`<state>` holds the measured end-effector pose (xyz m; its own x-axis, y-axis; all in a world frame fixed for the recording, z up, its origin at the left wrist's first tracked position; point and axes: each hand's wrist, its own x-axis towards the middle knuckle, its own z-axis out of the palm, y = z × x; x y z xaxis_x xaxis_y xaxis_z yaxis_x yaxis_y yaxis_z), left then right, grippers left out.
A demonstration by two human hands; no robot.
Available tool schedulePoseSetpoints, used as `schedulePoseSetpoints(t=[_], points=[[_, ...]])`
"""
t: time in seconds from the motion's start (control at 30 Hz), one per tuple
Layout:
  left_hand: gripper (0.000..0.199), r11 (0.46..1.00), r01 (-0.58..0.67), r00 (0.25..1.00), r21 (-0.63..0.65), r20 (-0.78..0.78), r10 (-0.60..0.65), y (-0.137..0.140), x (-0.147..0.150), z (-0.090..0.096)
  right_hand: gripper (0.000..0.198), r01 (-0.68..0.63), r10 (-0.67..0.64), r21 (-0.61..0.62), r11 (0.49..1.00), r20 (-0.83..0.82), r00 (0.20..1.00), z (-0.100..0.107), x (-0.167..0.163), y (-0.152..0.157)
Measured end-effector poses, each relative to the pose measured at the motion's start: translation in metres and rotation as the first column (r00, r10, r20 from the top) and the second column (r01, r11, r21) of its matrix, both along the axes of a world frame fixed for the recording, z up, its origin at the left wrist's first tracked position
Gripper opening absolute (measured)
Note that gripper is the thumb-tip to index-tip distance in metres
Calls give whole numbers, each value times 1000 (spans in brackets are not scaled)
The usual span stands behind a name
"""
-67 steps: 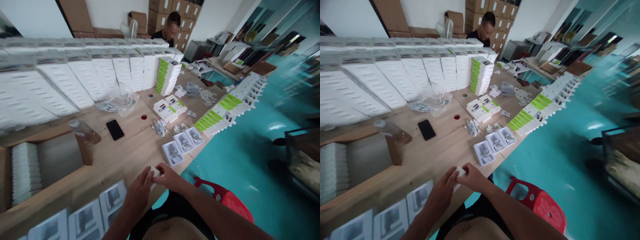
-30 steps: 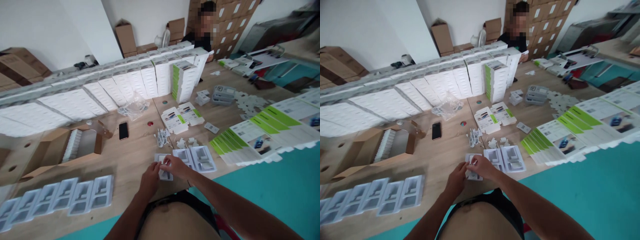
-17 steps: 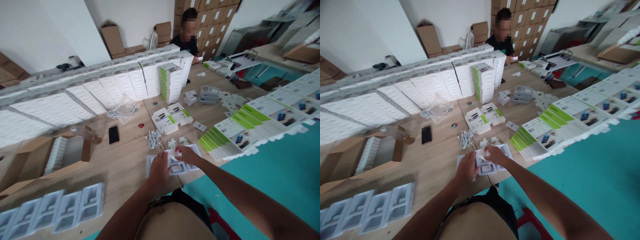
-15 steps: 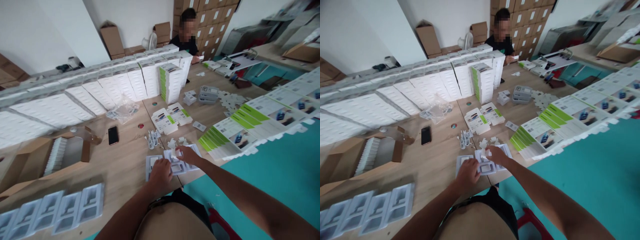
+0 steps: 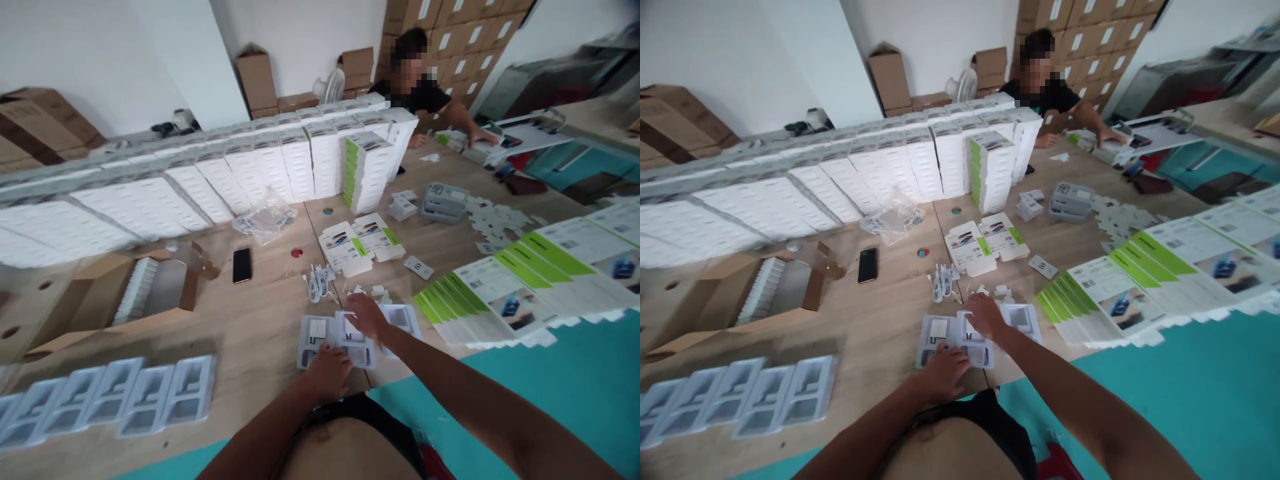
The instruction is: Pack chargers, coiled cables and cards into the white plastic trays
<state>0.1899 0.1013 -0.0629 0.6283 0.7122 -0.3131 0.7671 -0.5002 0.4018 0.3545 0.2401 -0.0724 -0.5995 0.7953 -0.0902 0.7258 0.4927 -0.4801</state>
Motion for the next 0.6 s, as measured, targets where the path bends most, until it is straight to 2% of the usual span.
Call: schedulePoseSetpoints(t=[0.17, 0.27, 0.37, 0.47, 0.5, 0.6], points=[[42, 984, -157, 977, -81, 132, 166, -6, -10, 9, 29, 231, -229, -132, 964, 32, 973, -2, -90, 46], [41, 945, -313, 899, -94, 292, 327, -12, -31, 21, 29, 325, -322, -160, 932, 45, 946, -8, -124, 60], [38, 843, -522, 769, -127, 358, 530, -35, -70, 22, 19, 317, -323, -166, 934, -11, 946, -11, -128, 67], [37, 656, -737, 595, -163, 302, 744, -72, -122, 3, 13, 272, -291, -187, 944, -80, 953, -13, -111, 72], [37, 609, -778, 556, -155, 283, 782, -83, -139, -5, 13, 266, -289, -196, 944, -98, 952, -14, -105, 74], [42, 569, -816, 524, -106, 280, 804, -94, -187, -27, 18, 265, -302, -232, 936, -142, 943, -17, -94, 80]])
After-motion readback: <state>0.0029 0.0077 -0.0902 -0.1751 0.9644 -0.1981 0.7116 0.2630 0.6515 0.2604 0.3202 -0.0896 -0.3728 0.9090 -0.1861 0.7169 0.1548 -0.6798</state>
